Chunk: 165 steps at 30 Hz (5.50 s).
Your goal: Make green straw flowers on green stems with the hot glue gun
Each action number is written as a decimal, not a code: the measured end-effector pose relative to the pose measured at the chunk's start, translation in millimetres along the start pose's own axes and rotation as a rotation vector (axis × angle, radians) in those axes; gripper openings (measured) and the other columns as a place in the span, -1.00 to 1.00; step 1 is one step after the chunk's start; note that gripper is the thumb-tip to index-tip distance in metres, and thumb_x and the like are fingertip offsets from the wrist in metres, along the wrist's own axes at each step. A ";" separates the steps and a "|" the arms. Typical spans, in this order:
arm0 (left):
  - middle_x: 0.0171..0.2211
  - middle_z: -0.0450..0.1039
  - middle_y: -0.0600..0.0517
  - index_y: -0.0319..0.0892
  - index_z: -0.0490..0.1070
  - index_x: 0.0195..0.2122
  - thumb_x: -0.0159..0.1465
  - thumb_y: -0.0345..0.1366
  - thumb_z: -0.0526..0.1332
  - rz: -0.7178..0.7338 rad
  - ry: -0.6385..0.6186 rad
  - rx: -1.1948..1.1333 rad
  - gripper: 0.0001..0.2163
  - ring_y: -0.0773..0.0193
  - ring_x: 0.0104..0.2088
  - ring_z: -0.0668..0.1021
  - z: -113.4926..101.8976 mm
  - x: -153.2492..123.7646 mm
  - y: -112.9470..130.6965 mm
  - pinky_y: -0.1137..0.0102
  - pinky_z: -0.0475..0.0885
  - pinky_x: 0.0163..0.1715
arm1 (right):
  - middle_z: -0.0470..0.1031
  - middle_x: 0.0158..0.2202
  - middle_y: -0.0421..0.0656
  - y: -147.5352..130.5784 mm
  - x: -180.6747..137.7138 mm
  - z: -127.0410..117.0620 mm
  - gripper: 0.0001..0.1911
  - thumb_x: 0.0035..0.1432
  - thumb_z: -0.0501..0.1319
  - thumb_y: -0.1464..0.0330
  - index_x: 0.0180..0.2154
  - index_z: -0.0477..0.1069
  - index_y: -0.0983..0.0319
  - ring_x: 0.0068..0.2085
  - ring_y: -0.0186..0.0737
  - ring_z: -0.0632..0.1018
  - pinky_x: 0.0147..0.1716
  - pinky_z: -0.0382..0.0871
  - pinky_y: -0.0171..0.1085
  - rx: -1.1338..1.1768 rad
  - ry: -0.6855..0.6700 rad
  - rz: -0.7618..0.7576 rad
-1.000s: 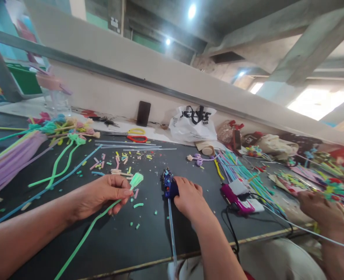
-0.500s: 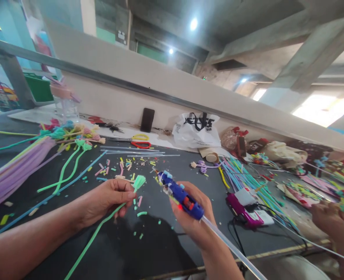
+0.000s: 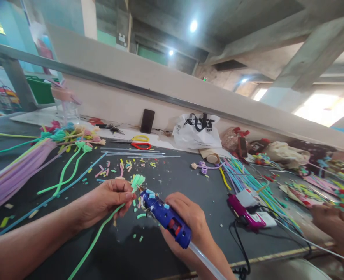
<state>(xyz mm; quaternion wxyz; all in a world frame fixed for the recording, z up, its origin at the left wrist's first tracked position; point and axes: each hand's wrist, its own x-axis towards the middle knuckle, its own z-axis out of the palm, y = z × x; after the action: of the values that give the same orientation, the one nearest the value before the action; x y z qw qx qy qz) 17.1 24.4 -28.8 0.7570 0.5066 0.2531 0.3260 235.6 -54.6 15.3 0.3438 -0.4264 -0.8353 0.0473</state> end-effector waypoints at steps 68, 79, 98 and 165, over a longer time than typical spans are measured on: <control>-0.59 0.35 0.11 -0.26 0.37 -0.54 0.11 -0.22 0.29 -0.042 -0.025 -0.018 -0.78 0.51 -0.65 0.39 0.8 -3.0 4.2 0.64 0.22 -0.73 | 0.13 -0.61 -0.30 3.2 1.9 5.3 -0.78 -0.06 0.12 0.46 -0.61 0.07 0.19 -0.54 -0.35 0.24 -0.54 0.05 -0.34 -0.172 -0.018 0.083; -0.58 0.38 0.10 -0.26 0.38 -0.51 0.13 -0.27 0.28 -0.032 -0.048 -0.094 -0.82 0.50 -0.64 0.41 -2.7 -2.4 3.2 0.65 0.23 -0.75 | 0.15 -0.60 -0.28 8.2 2.1 8.0 -0.80 -0.07 0.12 0.45 -0.61 0.10 0.20 -0.54 -0.34 0.25 -0.53 0.05 -0.34 -0.201 -0.034 0.084; -0.58 0.37 0.10 -0.27 0.39 -0.51 0.11 -0.25 0.29 -0.043 -0.045 -0.057 -0.81 0.51 -0.65 0.41 -3.2 -2.0 2.9 0.66 0.23 -0.75 | 0.15 -0.58 -0.30 7.0 -0.5 10.9 -0.80 -0.07 0.12 0.47 -0.59 0.08 0.20 -0.55 -0.39 0.24 -0.53 0.06 -0.36 -0.058 0.005 0.153; -0.61 0.38 0.07 -0.30 0.39 -0.53 0.05 -0.26 0.33 0.005 -0.098 -0.101 -0.79 0.53 -0.71 0.35 -25.5 2.3 22.2 0.67 0.03 -0.85 | 0.51 -0.28 -0.11 -30.1 38.1 89.3 -0.70 0.09 0.02 0.60 -0.15 0.33 0.26 -0.29 -0.28 0.52 -0.30 0.34 -0.36 -0.112 -0.463 0.176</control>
<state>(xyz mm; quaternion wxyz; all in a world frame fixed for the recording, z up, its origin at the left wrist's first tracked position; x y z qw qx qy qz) -4.9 47.7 -17.4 0.7921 0.4838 0.1977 0.3153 145.0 -26.1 -20.9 0.1137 -0.4937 -0.8527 0.1274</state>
